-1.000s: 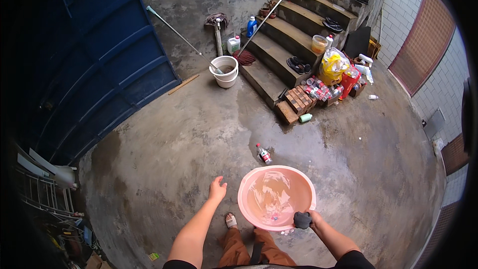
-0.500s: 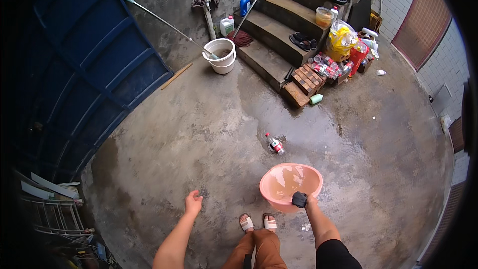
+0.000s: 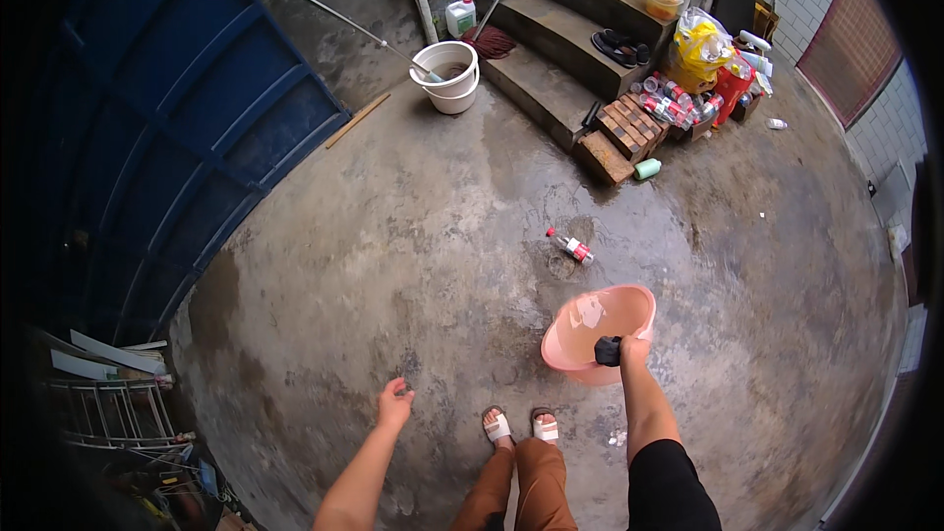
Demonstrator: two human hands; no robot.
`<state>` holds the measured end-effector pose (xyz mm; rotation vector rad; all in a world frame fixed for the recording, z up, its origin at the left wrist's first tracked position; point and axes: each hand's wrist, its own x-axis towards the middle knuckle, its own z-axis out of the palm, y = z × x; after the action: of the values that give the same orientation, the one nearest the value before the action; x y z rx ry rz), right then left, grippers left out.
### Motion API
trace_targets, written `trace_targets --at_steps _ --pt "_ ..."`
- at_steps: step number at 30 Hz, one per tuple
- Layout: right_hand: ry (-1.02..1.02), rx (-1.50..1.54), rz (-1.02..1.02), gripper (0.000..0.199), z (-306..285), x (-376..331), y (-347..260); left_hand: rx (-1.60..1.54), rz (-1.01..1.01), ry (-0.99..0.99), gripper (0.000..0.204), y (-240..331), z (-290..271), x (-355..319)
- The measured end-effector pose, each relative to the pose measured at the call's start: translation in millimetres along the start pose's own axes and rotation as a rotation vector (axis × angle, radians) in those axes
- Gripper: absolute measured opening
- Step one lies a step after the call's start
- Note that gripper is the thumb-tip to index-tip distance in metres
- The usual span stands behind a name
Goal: The person washes a dark piece of clothing by hand in a pink basin filled with water. They scrub the item indoors, then carry the basin outside to a courtyard area. The person pours out the soapy water, refills the basin with fresh water from a white bucket, and continues to scrub and rinse the clothing item before returning indoors.
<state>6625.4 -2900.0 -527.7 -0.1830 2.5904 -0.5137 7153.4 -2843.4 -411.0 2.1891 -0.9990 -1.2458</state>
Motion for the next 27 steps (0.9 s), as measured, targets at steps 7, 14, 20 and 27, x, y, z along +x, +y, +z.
trace_targets --at_steps 7,14,20,27 --pt "0.007 -0.069 -0.102 0.041 -57.2 -38.6 -69.6 -0.142 -0.066 0.025 0.041 20.5 -6.3 -27.8" --pt "0.059 -0.195 -0.383 0.031 -75.0 -37.6 -99.3 -0.199 -0.129 0.019 0.039 24.3 -4.1 -46.5" --pt "0.141 -0.279 -0.516 0.027 -109.7 -52.1 -146.1 -0.251 -0.139 -0.006 0.038 49.5 -7.2 -62.6" --pt "0.367 -0.188 -1.023 0.017 -147.3 -62.8 -184.5 -0.245 -0.033 0.023 0.037 64.7 -8.5 -56.4"
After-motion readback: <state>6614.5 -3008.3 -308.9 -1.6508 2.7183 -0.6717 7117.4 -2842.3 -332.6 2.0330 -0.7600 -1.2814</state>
